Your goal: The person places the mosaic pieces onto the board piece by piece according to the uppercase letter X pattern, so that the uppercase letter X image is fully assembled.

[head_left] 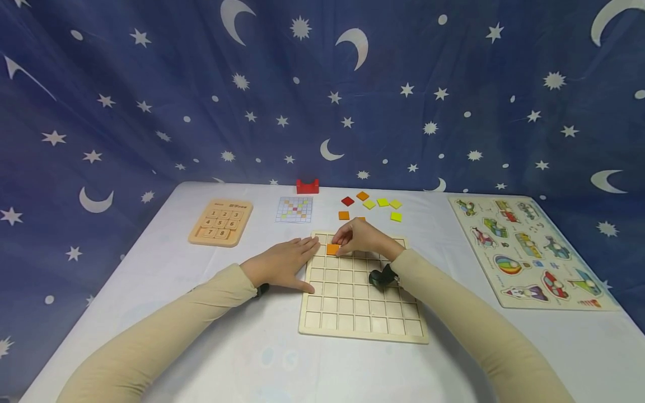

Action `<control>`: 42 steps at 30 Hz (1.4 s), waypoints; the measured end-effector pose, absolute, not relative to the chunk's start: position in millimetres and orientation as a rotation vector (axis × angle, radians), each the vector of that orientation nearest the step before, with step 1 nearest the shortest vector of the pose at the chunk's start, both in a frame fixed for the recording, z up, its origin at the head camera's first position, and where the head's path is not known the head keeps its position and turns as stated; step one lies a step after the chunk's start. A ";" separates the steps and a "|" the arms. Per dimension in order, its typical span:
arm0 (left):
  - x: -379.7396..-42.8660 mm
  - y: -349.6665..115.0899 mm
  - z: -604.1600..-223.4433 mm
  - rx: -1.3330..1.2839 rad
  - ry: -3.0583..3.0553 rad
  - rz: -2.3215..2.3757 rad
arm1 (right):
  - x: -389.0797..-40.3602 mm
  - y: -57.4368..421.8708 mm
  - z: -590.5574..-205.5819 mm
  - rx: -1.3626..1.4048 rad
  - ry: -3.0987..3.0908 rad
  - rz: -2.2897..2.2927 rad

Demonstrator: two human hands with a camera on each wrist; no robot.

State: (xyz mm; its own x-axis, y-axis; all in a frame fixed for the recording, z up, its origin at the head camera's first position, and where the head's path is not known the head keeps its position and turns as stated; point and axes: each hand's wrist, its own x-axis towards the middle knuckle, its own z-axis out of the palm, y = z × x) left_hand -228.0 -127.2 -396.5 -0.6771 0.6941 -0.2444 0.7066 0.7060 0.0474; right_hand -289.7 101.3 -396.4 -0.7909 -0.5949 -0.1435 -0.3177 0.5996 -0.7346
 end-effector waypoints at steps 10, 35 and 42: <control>-227.5 -126.5 -394.9 1.099 2.669 -0.056 | -291.0 104.3 -397.3 -0.734 2.419 -1.041; -226.9 -124.6 -395.6 1.111 2.656 -0.059 | -359.2 144.6 -383.5 -0.521 2.461 -1.200; -226.6 -127.3 -394.8 1.100 2.663 -0.093 | -362.7 148.6 -389.0 -0.523 2.441 -1.196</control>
State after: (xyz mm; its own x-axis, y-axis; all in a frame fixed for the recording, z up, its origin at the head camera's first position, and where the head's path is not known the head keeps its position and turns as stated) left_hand -226.6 -127.3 -394.8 -0.6802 0.6852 -0.2605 0.7017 0.7114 0.0391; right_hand -362.7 148.6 -389.0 -0.8622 -0.4795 -0.1636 -0.1644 0.5703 -0.8048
